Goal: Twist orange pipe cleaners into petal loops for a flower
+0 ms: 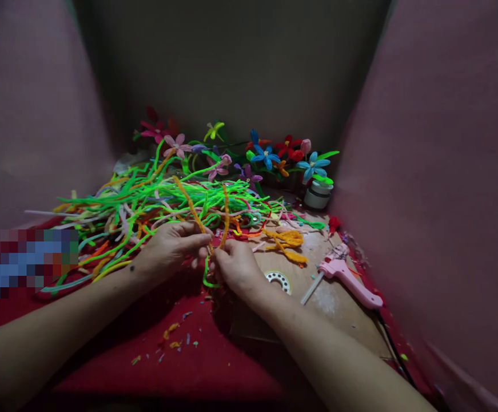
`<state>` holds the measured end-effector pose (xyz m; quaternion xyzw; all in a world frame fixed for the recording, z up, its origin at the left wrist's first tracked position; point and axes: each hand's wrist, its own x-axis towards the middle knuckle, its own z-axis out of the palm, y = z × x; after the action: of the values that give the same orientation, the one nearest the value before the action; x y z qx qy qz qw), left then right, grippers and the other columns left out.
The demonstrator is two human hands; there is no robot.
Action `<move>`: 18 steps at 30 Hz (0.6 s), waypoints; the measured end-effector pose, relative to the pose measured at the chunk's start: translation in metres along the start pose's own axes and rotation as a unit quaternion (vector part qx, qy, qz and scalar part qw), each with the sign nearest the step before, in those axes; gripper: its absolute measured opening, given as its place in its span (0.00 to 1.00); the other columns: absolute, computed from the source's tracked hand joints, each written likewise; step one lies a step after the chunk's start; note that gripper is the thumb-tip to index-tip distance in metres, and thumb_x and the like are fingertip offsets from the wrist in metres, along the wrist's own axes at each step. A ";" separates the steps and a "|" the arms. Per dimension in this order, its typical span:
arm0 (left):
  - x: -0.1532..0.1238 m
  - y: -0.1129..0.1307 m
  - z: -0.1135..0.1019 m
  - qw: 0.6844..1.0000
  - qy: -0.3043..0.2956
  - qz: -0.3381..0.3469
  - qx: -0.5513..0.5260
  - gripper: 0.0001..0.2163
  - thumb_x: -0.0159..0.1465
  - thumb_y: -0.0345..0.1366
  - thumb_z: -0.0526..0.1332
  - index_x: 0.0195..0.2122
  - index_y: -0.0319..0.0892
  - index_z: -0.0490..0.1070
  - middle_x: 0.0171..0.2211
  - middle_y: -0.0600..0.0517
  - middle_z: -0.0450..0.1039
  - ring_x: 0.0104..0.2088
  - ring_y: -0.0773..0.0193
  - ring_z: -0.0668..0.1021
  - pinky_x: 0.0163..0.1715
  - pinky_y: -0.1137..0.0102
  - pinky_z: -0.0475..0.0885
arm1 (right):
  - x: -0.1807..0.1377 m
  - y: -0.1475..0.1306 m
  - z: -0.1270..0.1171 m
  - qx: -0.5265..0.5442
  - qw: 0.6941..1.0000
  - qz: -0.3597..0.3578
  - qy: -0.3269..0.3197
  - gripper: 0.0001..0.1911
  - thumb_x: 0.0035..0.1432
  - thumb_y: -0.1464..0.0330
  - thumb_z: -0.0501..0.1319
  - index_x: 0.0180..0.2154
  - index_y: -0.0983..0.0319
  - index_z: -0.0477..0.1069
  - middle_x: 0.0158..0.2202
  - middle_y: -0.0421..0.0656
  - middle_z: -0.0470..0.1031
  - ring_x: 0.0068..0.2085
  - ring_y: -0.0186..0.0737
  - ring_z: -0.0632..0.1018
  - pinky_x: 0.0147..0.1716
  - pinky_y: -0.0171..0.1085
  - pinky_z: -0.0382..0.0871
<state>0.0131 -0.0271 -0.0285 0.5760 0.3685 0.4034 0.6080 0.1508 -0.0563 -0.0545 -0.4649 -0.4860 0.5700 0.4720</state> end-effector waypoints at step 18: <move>0.003 0.007 -0.003 0.992 -0.031 -0.018 -0.118 0.06 0.53 0.33 0.65 0.25 0.37 0.70 0.15 0.57 0.66 0.14 0.72 0.70 0.15 0.78 0.66 | -0.009 -0.007 -0.010 0.222 0.953 0.070 -0.196 0.11 0.50 0.66 0.63 0.34 0.67 0.72 0.26 0.44 0.76 0.22 0.30 0.73 0.24 0.32 0.69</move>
<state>0.0115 -0.0233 -0.0216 0.5058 0.3096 0.4151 0.6900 0.1620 -0.0640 -0.0481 -0.2600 -0.3967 0.7749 0.4178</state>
